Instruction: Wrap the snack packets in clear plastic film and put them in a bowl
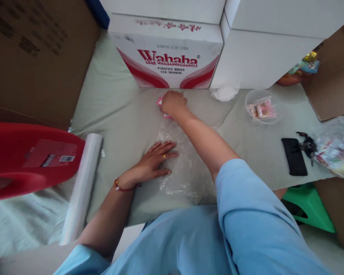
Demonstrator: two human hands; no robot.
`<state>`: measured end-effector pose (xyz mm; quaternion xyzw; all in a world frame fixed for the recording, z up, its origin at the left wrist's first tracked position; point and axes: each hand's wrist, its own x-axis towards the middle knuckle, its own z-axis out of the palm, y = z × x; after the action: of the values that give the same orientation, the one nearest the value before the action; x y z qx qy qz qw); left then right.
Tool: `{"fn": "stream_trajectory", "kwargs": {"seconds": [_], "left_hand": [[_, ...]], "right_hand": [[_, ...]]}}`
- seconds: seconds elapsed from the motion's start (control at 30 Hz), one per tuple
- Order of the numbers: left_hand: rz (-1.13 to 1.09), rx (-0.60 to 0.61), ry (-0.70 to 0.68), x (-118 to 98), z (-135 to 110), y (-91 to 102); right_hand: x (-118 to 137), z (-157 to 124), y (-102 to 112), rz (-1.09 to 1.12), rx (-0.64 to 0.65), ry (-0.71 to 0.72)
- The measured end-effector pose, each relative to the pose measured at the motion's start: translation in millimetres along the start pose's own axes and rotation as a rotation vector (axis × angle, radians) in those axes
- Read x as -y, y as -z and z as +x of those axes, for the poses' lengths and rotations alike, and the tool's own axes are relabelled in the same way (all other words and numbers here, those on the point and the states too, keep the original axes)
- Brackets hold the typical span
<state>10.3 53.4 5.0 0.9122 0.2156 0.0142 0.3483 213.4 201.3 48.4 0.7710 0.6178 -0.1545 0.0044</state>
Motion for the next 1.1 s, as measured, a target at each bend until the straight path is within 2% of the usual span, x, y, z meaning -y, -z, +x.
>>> {"fn": "stream_trajectory", "kwargs": {"seconds": [0.07,0.13,0.2,0.3,0.37,0.4,0.5,0.57,0.73,0.87,1.0,1.1], "left_hand": [[0.001,0.006,-0.002,0,0,0.3],[-0.007,0.002,-0.002,0,0,-0.3],[-0.021,-0.011,-0.004,1,0,-1.7],[-0.027,-0.033,-0.019,2,0,-3.9],[-0.018,-0.035,-0.024,3,0,-4.7],[-0.011,-0.03,-0.021,4,0,-4.9],[0.006,-0.013,-0.012,6,0,-4.7],[0.01,-0.016,-0.02,7,0,-4.3],[0.016,-0.038,-0.026,8,-2,-4.3],[0.01,-0.062,-0.046,7,-3,-5.8],[-0.004,-0.116,-0.012,3,-1,-10.6],[0.005,-0.144,0.012,1,2,-14.6]], "right_hand": [[-21,6,10,-0.04,0.065,0.017],[-53,2,20,-0.076,0.086,0.026],[-91,-10,25,-0.115,0.094,0.052],[-146,-38,24,-0.157,0.127,0.181],[-171,-56,19,-0.103,0.082,0.228],[-179,-62,16,-0.057,0.032,0.204],[-183,-73,7,0.077,-0.132,0.041],[-175,-74,1,0.112,-0.176,0.001],[-155,-70,-8,0.022,-0.096,0.02],[-172,-80,-1,0.021,-0.12,-0.007],[-198,-115,15,0.132,-0.289,-0.032],[-190,-160,21,0.237,-0.379,0.088]]}}
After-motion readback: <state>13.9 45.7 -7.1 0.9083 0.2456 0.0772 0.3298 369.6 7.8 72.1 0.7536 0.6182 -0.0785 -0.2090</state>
